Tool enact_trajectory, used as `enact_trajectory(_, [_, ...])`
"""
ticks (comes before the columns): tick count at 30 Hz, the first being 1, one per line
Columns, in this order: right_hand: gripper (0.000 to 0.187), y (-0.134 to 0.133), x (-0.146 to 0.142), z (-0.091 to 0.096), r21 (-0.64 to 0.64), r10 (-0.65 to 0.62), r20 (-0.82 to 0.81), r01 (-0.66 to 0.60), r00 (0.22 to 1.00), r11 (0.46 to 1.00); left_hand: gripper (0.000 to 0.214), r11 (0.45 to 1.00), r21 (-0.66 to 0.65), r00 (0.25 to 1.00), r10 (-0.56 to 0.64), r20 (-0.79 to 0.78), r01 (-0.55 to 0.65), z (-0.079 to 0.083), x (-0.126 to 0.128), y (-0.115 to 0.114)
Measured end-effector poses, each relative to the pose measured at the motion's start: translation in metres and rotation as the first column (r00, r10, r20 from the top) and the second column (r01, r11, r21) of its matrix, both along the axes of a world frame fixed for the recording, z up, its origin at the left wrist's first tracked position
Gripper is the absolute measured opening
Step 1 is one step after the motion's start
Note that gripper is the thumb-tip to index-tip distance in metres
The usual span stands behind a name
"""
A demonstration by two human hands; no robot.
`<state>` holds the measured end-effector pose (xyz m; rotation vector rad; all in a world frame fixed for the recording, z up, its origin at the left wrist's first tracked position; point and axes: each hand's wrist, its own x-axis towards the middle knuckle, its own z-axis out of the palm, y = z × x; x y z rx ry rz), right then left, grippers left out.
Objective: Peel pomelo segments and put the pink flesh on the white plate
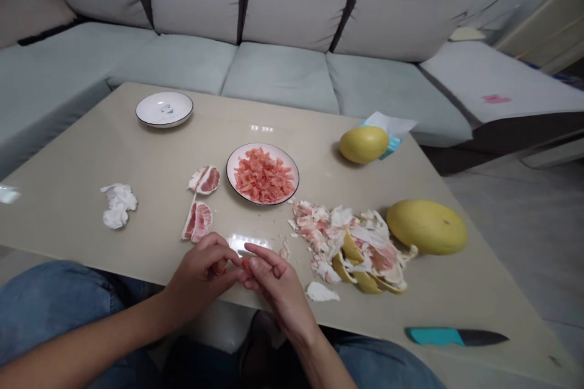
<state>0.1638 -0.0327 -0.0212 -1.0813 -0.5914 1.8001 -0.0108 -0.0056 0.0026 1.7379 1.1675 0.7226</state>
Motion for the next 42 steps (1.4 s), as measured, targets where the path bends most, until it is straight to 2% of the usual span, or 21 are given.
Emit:
enact_trajectory(5, [0.043, -0.001, -0.001, 0.000, 0.024, 0.034, 0.024, -0.034, 0.999, 0.999, 0.007, 0.996, 0.088, 0.998, -0.029, -0.064, 0.034, 0.001, -0.001, -0.001])
enact_trajectory(9, [0.043, 0.000, 0.001, -0.001, 0.002, 0.097, -0.024, -0.097, 0.995, 0.995, 0.008, 0.995, 0.074, 0.996, -0.057, -0.066, 0.062, 0.004, -0.004, 0.001])
enact_trajectory(14, [0.042, 0.000, 0.005, 0.002, -0.056, 0.137, -0.144, -0.147, 0.980, 0.988, 0.006, 0.999, 0.043, 0.999, -0.010, -0.053, 0.013, 0.006, -0.007, 0.005])
enact_trajectory(19, [0.044, 0.001, 0.007, 0.004, -0.050, 0.168, -0.143, -0.176, 0.975, 0.983, 0.007, 0.998, 0.047, 0.998, 0.032, -0.058, -0.029, 0.008, -0.007, 0.009])
enact_trajectory(23, [0.044, 0.001, 0.008, 0.005, 0.024, 0.184, -0.063, -0.183, 0.981, 0.983, 0.007, 0.996, 0.064, 0.997, 0.068, -0.047, -0.065, 0.007, -0.009, 0.013])
enact_trajectory(27, [0.045, 0.001, 0.008, 0.007, 0.082, 0.153, 0.062, -0.157, 0.986, 0.984, 0.008, 0.993, 0.045, 0.993, 0.115, -0.034, -0.113, -0.001, -0.010, 0.020])
enact_trajectory(30, [0.044, 0.002, 0.012, 0.009, 0.125, 0.093, 0.162, -0.114, 0.982, 0.986, 0.008, 0.993, -0.012, 0.993, 0.120, -0.013, -0.120, -0.009, -0.009, 0.022])
enact_trajectory(31, [0.042, 0.004, 0.015, 0.010, 0.149, 0.060, 0.215, -0.093, 0.975, 0.984, 0.014, 0.991, -0.051, 0.992, 0.122, -0.001, -0.122, -0.011, -0.009, 0.023])
enact_trajectory(32, [0.040, 0.007, 0.020, 0.013, 0.182, 0.016, 0.285, -0.071, 0.958, 0.981, 0.021, 0.990, -0.085, 0.993, 0.117, 0.010, -0.116, -0.012, -0.007, 0.023])
enact_trajectory(34, [0.034, 0.019, 0.033, 0.020, 0.277, -0.098, 0.468, -0.041, 0.878, 0.960, 0.020, 0.991, -0.110, 0.997, 0.076, 0.013, -0.074, -0.014, -0.005, 0.023])
enact_trajectory(36, [0.029, 0.038, 0.047, 0.029, 0.394, -0.227, 0.642, -0.060, 0.733, 0.917, 0.015, 0.996, -0.085, 0.999, 0.031, -0.007, -0.032, -0.015, -0.003, 0.023])
enact_trajectory(39, [0.024, 0.076, 0.063, 0.036, 0.550, -0.395, 0.732, -0.138, 0.556, 0.824, 0.027, 0.997, -0.078, 1.000, 0.021, -0.007, -0.021, -0.018, -0.001, 0.023])
enact_trajectory(42, [0.025, 0.113, 0.068, 0.033, 0.593, -0.428, 0.726, -0.176, 0.538, 0.786, 0.018, 0.988, -0.150, 0.999, 0.038, 0.020, -0.034, -0.022, 0.000, 0.023])
